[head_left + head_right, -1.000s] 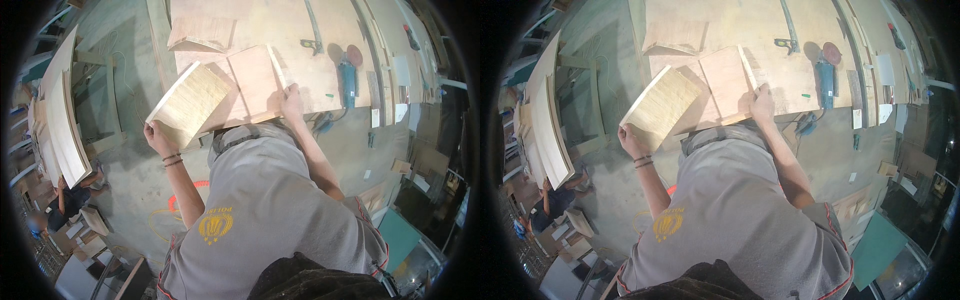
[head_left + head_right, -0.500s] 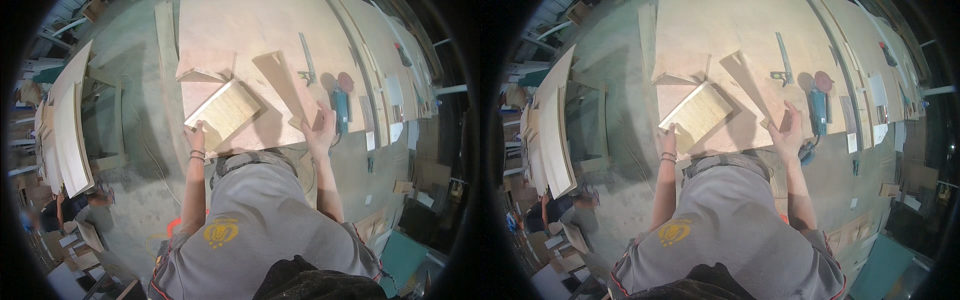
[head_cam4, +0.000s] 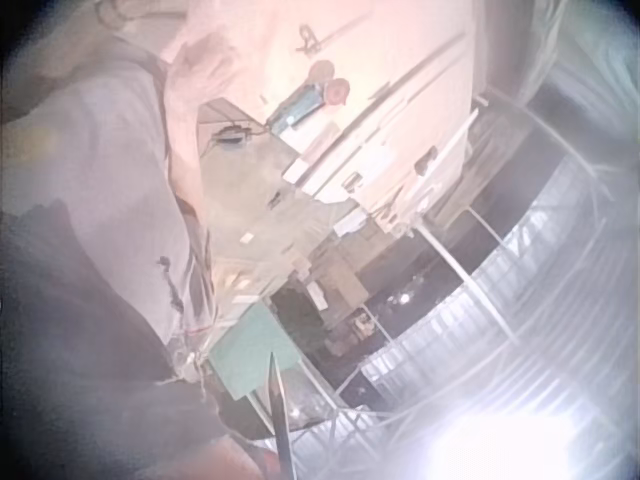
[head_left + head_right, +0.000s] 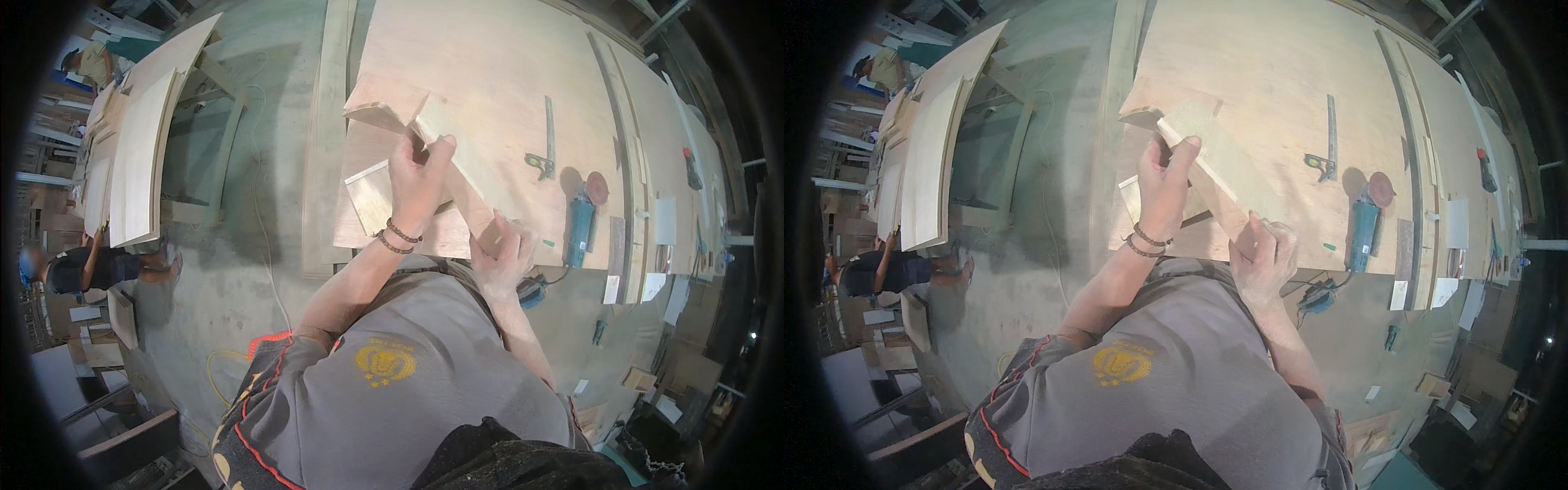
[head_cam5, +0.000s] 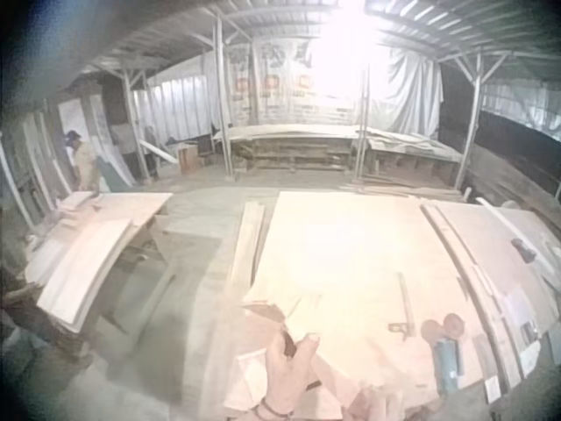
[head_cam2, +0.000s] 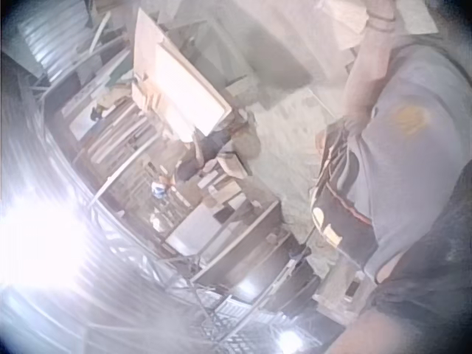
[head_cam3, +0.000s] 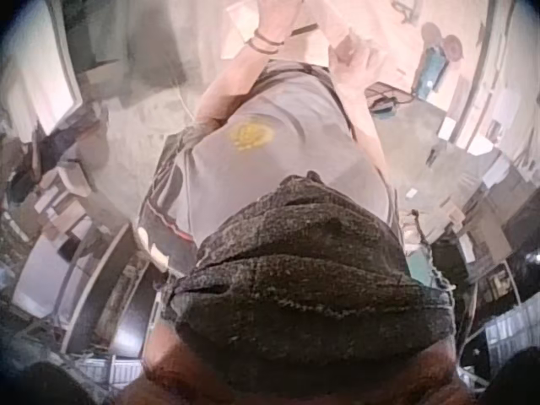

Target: The person applies glue to the edges of small wooden pieces and assembles them into a rectangular frame on a workbench. They then use a nail gun to fasten the pieces together, securing the joints of the wooden frame.

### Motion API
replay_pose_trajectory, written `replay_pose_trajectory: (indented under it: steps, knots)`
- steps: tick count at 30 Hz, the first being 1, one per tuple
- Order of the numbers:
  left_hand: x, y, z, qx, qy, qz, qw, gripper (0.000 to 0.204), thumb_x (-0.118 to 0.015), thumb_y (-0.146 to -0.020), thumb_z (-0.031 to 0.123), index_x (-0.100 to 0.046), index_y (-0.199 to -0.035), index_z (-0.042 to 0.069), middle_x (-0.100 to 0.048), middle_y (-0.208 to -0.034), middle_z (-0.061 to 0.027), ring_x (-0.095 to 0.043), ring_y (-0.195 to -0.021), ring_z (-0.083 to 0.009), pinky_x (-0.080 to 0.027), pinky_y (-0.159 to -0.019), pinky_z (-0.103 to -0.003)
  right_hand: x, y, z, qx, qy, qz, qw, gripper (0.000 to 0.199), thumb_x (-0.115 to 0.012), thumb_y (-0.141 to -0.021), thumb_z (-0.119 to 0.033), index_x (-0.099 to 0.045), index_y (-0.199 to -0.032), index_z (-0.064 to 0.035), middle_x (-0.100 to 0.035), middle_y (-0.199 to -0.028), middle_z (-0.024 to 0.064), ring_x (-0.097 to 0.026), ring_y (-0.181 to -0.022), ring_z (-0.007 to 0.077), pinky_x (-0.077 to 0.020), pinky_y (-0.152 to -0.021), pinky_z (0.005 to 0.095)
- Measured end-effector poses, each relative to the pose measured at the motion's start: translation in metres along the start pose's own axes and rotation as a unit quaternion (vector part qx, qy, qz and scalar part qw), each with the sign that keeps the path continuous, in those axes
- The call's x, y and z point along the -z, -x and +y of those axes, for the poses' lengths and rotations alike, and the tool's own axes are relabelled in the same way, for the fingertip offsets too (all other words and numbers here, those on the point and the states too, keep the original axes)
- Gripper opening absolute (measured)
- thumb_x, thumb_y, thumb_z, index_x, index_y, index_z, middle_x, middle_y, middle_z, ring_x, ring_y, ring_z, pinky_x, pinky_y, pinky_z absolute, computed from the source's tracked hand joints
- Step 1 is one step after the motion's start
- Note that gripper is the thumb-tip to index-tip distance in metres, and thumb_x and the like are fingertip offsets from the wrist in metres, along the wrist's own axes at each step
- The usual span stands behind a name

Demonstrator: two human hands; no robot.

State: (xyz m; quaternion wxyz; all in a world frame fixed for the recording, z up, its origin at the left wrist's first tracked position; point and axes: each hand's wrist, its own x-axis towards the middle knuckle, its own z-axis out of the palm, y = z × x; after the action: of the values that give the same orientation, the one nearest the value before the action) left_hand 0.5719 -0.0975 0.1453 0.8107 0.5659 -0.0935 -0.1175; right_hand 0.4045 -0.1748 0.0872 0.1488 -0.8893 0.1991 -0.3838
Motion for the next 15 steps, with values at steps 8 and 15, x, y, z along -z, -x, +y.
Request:
replay_pose_trajectory:
  steps: [8,15]
  knots:
    - [0.007,0.008,0.006,-0.054,-0.010,0.037,0.998,0.025,-0.066,-0.100,0.024,-0.062,-0.095,0.000,-0.055,-0.076,0.0040,-0.043,-0.069,-0.0029,-0.035,-0.059,-0.023,-0.010,0.001,-0.006,0.079,-0.052,-0.001,0.996,0.068,-0.089,-0.068,-0.003,-0.062,-0.129,-0.0096,-0.055,-0.113,0.0074,-0.056,-0.107,0.0280,-0.0474,-0.088,0.0426]
    - [0.001,0.007,0.013,-0.080,-0.038,0.054,0.995,0.033,-0.060,-0.107,0.032,-0.065,-0.107,-0.002,-0.060,-0.085,0.0034,-0.048,-0.077,-0.0027,-0.040,-0.067,-0.022,-0.010,-0.009,-0.011,0.078,-0.111,-0.013,0.991,0.053,-0.091,-0.071,-0.010,-0.067,-0.118,-0.0095,-0.051,-0.119,0.0103,-0.052,-0.111,0.0286,-0.0456,-0.092,0.0423]
